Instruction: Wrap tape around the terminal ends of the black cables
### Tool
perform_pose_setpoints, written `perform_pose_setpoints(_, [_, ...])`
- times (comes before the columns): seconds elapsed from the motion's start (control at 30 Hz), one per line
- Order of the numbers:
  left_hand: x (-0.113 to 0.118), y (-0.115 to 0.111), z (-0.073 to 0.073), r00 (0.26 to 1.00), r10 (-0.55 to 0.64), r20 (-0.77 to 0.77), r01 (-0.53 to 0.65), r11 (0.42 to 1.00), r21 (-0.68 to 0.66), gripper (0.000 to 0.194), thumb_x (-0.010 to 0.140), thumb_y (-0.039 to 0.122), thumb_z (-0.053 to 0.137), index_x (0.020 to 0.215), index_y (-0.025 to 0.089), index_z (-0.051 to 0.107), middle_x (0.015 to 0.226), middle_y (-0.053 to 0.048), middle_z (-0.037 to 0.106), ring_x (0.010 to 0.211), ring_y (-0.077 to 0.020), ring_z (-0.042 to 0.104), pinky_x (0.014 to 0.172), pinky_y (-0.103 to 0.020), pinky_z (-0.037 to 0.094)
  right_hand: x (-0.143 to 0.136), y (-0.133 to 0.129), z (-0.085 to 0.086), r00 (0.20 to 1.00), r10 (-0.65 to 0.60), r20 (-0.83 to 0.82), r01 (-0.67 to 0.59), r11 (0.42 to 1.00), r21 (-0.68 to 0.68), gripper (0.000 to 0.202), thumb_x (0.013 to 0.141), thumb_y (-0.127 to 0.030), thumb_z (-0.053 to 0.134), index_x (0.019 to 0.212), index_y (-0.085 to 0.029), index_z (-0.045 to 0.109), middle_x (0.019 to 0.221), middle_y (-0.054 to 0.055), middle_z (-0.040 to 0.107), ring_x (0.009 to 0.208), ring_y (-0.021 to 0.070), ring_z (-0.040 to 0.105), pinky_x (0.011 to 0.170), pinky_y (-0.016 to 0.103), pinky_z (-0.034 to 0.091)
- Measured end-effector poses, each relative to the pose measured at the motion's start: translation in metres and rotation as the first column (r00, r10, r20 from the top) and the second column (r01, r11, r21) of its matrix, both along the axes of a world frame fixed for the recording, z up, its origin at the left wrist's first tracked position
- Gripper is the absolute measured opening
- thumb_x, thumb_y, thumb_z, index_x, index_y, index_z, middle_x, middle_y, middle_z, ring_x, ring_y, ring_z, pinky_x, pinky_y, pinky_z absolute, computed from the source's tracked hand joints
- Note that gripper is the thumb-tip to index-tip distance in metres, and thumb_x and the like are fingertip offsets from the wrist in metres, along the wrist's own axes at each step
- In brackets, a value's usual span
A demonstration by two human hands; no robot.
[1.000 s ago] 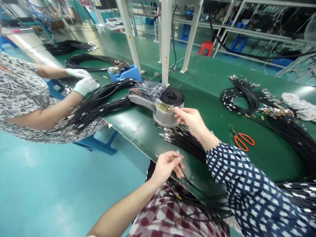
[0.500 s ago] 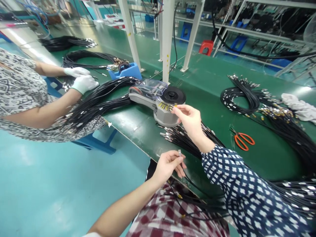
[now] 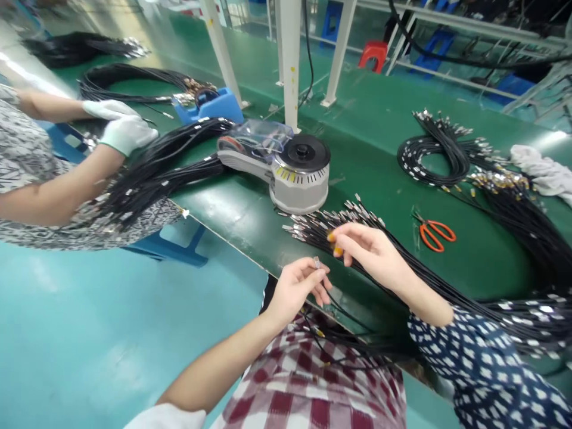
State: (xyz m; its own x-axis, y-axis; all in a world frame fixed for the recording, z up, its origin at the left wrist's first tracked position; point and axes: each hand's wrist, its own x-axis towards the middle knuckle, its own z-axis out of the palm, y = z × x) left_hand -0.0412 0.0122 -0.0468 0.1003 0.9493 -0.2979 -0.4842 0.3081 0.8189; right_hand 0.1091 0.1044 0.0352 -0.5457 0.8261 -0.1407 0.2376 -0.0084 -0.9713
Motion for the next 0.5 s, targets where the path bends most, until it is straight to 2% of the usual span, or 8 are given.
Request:
perform_pose_setpoints(0.1, [0.0,0.0,0.008,0.999,-0.004,-0.052,0.006,0.999,0.039,0.027,0.085,0.036,0.071,0.093,0.012,0.062,0.07,-0.003,0.069,0.048,-0.011,0.063,0.045,-0.02,0.047,0.027,-0.013,-0.009,0.975,0.1,0.201,-0.106,0.994,0.02,0.046,0.099,-0.051,0.044,0.083,-0.016,0.069,0.073,0.002,0.065,0.058,0.0104,0.055,0.057,0.023,0.046])
perform_pose_setpoints(0.27, [0.004,0.004,0.017,0.982,-0.053,-0.183,0.064,0.996,0.055,0.025,0.083,0.033,0.073,0.094,0.013,0.065,0.07,-0.001,0.068,0.049,-0.0087,0.06,0.047,-0.019,0.047,0.039,-0.024,-0.009,0.921,0.141,0.363,-0.171,0.984,0.054,0.052,0.1,-0.054,0.039,0.081,-0.018,0.071,0.071,0.002,0.065,0.059,0.0119,0.056,0.055,0.024,0.041])
perform_pose_setpoints(0.4, [0.007,0.002,0.019,0.966,-0.048,-0.254,0.061,0.997,0.046,0.021,0.083,0.032,0.074,0.079,0.014,0.064,0.066,0.0,0.067,0.045,-0.0075,0.057,0.045,-0.019,0.045,0.04,-0.027,-0.016,0.933,0.114,0.342,-0.154,0.984,0.092,0.051,0.099,-0.055,0.041,0.077,-0.02,0.072,0.067,0.001,0.065,0.055,0.0122,0.056,0.053,0.025,0.038])
perform_pose_setpoints(0.5, [0.009,0.001,0.018,0.967,-0.011,-0.254,0.022,0.999,0.041,0.021,0.083,0.032,0.073,0.077,0.014,0.064,0.065,0.0,0.067,0.042,-0.0073,0.056,0.042,-0.019,0.044,0.041,-0.031,-0.032,0.969,0.047,0.242,-0.059,0.997,0.04,0.055,0.099,-0.059,0.039,0.081,-0.02,0.074,0.065,0.001,0.065,0.055,0.0131,0.059,0.057,0.025,0.042])
